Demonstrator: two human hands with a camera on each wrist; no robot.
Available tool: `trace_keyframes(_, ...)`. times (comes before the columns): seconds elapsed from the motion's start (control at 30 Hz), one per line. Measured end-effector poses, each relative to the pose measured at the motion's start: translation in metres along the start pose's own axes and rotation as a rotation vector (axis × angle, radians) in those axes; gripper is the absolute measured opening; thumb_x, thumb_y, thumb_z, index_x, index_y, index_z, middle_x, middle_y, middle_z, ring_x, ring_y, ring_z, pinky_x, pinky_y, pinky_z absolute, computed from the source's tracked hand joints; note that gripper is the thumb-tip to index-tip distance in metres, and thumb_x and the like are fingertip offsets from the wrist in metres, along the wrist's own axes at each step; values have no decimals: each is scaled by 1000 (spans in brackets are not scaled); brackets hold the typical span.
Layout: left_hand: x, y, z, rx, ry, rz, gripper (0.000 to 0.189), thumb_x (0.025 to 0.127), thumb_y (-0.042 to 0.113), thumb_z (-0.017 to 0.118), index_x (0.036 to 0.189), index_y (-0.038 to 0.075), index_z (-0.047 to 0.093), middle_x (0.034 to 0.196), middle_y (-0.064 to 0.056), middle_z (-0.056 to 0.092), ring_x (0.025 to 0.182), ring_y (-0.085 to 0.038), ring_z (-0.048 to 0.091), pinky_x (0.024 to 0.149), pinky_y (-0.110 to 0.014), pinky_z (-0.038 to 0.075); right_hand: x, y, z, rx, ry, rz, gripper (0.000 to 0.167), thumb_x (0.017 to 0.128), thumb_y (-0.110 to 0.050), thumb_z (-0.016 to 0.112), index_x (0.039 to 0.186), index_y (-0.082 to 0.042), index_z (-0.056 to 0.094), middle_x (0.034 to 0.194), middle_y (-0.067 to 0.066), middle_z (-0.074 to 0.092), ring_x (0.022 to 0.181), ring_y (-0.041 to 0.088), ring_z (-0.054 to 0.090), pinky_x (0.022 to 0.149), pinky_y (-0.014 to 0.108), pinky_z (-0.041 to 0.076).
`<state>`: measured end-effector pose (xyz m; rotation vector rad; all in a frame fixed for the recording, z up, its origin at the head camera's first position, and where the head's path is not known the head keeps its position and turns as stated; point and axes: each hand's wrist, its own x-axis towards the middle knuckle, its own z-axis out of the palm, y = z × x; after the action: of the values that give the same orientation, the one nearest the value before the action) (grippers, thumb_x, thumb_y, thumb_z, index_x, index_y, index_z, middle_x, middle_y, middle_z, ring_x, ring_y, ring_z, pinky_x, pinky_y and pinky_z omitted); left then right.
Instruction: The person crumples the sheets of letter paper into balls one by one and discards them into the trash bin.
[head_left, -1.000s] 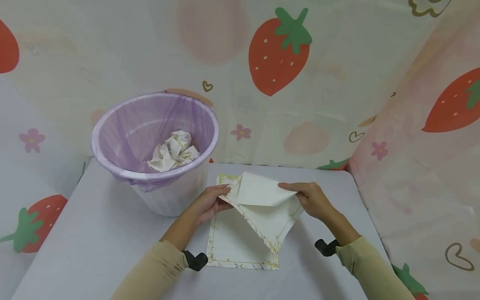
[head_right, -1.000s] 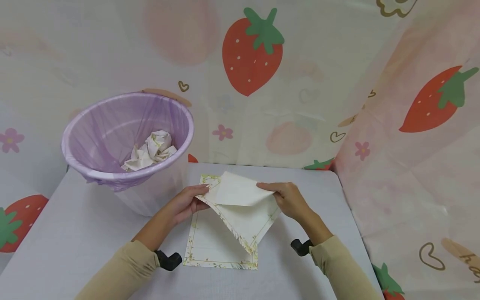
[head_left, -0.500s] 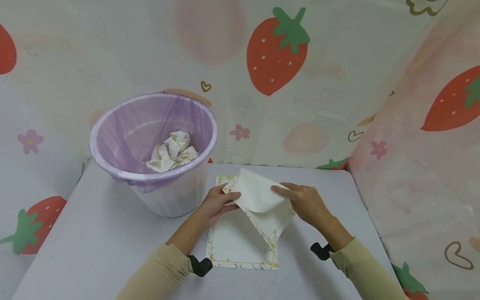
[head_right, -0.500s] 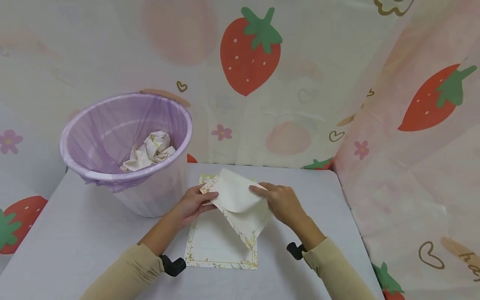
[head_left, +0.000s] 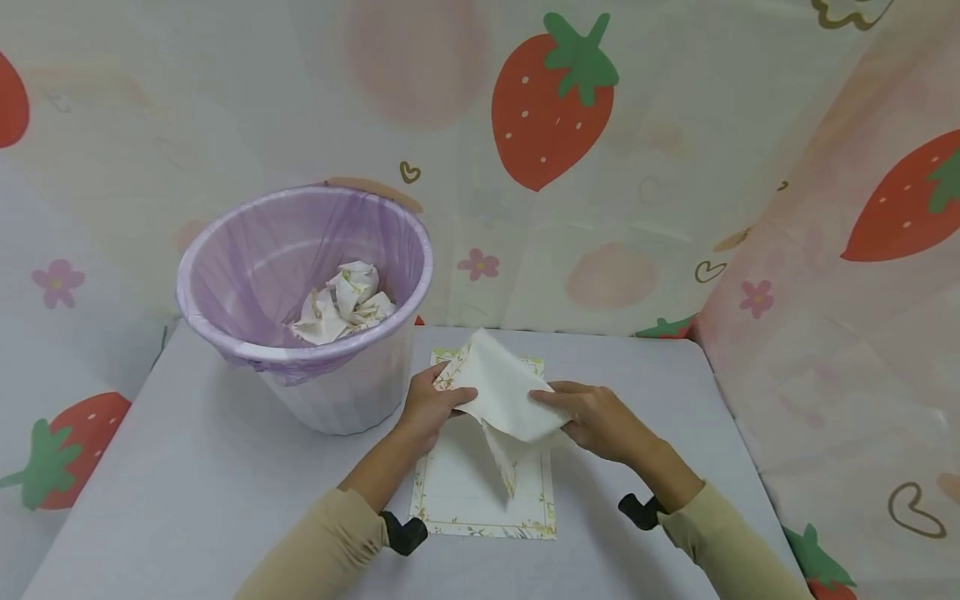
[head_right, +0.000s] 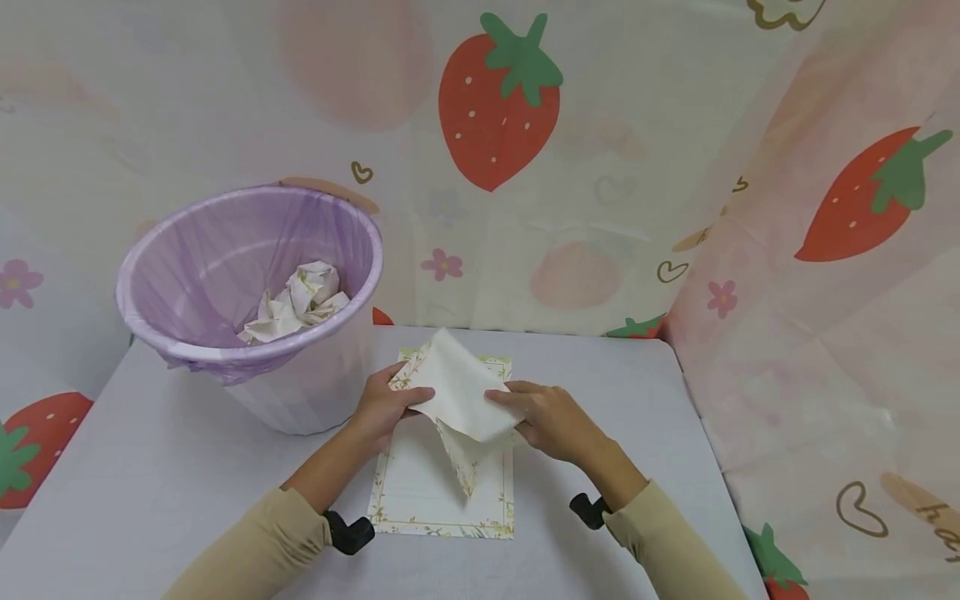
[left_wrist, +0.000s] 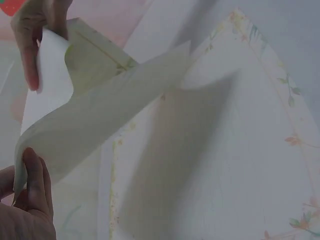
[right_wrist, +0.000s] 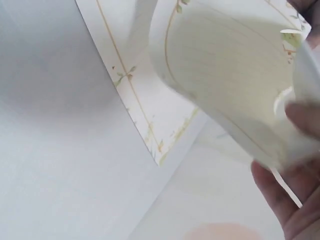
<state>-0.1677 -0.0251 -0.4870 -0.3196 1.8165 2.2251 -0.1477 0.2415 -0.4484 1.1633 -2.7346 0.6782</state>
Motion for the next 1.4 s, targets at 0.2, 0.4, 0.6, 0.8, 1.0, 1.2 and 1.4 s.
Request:
trace_keyframes(0.2,1,5,-2,-36,14,10,55,84,-7,73,136,-4,55,115,-18,65,83,-15,67,69,-27,57,-1,-7,3,223,-118,173,51,90,-29,75,135,-7,63,134,16,61,110,25,66,78,31,56)
trace_keyframes(0.4,-1,8,-1,-49,6,15,48,84,-7,72,130,-9,58,109,-17,67,79,-14,67,68,-25,57,2,-6,4,400,-29,217,30,96,-4,63,126,-2,68,124,17,67,94,24,70,75,33,58)
trace_keyframes(0.6,-2,9,0,-34,-15,18,43,86,-6,71,127,-9,60,109,-19,67,79,-14,67,69,-25,57,5,-7,9,486,31,382,62,89,3,71,146,-11,49,116,21,68,85,28,73,69,35,60)
trace_keyframes(0.8,-4,8,1,-5,-34,44,39,87,-4,70,124,-8,63,106,-17,69,80,-15,68,68,-26,57,8,-7,16,480,19,486,64,89,0,71,148,-5,46,93,14,72,79,21,71,66,34,60)
trace_keyframes(1.0,-5,4,3,25,-29,88,38,87,-2,71,124,-10,63,108,-22,69,81,-16,69,70,-27,58,12,-11,22,414,69,536,40,89,-5,73,128,-1,63,86,10,73,72,17,69,62,32,58)
trace_keyframes(1.2,-5,2,8,106,28,133,38,87,0,73,123,-8,65,114,-22,69,89,-21,70,75,-28,58,19,-20,28,422,159,535,14,92,-5,69,105,-2,63,78,11,72,64,16,69,54,29,56)
trace_keyframes(1.4,-7,5,13,180,74,203,34,87,2,73,119,-7,68,115,-20,69,97,-22,68,78,-28,57,25,-29,32,443,202,513,7,95,-5,65,93,-4,58,73,9,71,58,13,65,48,26,51)
